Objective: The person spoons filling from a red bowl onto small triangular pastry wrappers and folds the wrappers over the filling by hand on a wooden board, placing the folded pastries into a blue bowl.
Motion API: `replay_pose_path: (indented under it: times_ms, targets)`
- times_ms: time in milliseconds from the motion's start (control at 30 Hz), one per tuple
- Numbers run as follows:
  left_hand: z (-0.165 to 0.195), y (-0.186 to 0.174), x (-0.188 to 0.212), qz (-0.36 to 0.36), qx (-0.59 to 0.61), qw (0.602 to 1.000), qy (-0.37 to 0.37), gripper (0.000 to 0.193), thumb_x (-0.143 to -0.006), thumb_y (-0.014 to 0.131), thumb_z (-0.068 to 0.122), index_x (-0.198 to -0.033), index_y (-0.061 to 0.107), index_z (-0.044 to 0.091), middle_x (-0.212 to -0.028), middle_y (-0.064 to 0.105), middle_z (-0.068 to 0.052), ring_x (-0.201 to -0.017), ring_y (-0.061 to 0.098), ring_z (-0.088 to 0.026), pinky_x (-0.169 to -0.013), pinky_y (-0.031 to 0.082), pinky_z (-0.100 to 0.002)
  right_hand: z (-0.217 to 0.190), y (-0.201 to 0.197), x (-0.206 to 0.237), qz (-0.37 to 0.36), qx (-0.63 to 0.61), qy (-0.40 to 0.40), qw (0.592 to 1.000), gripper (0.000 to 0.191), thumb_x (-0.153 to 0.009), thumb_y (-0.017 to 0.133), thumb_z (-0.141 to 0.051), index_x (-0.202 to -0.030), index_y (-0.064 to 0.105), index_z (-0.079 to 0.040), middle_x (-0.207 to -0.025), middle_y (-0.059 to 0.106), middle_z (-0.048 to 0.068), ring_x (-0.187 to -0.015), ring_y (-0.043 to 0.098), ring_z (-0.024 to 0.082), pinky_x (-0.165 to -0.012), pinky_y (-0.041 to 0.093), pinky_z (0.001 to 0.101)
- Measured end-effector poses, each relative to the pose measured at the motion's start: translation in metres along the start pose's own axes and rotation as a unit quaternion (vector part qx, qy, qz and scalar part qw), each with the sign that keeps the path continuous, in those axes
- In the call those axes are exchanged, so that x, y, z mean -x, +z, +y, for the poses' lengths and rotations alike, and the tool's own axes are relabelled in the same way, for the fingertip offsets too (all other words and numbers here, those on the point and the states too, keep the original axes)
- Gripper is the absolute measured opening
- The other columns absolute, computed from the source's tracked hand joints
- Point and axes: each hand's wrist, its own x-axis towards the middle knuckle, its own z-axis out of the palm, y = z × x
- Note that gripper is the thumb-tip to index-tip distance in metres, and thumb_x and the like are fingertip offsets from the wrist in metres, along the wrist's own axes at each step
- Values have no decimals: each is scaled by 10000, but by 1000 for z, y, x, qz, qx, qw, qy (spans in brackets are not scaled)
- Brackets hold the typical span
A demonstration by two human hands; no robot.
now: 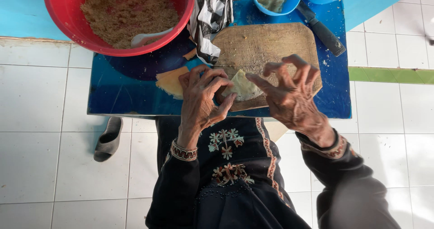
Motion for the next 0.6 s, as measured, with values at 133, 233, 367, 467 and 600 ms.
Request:
replay_pose_path:
  times_ms: [133, 233, 367, 467, 600]
  targets:
    - [-4, 1, 0, -21, 31, 999, -23, 225, -840, 806, 287, -1003, 711, 165, -1184, 652, 50, -1260, 502, -257, -1099, 336, -447, -7, 12, -4, -34, 1, 19, 999, 569, -804, 722, -103, -1362, 747, -208, -1312, 537, 27, -1272, 381, 350, -994, 252, 543]
    - [-3, 1, 2, -11, -4, 1000, -6, 237, -791, 828, 283, -966, 724, 163, -1152, 667, 44, -1232, 515, -260, -1081, 291, -487, -14, 14, -2, -27, 5, 21, 999, 503, -839, 746, -151, -1338, 746, -217, -1299, 533, 8, -1282, 382, 331, -1011, 253, 550]
    - [-1, 0, 1, -10, 13, 1000, -10, 245, -790, 825, 282, -978, 724, 162, -1148, 668, 49, -1227, 518, -252, -1081, 294, -474, -13, 5, 1, -7, 24, -15, 1000, 431, -837, 759, -178, -1260, 763, -265, -1263, 533, -4, -1271, 384, 319, -1017, 254, 561]
    - [-1, -1, -1, -4, 9, 1000, -5, 246, -793, 825, 282, -981, 725, 158, -1150, 669, 48, -1235, 512, -257, -1084, 286, -478, -3, 6, -6, -5, 22, -8, 1000, 476, -852, 742, -126, -1308, 775, -259, -1284, 539, -9, -1267, 390, 308, -979, 249, 533]
    - [-1, 0, 0, -9, 9, 1000, -9, 245, -796, 826, 283, -974, 721, 153, -1154, 669, 52, -1240, 514, -251, -1094, 289, -480, -9, 17, -15, -3, -40, 13, 999, 378, -928, 736, -175, -1297, 769, -252, -1275, 528, -6, -1271, 390, 310, -1017, 272, 544]
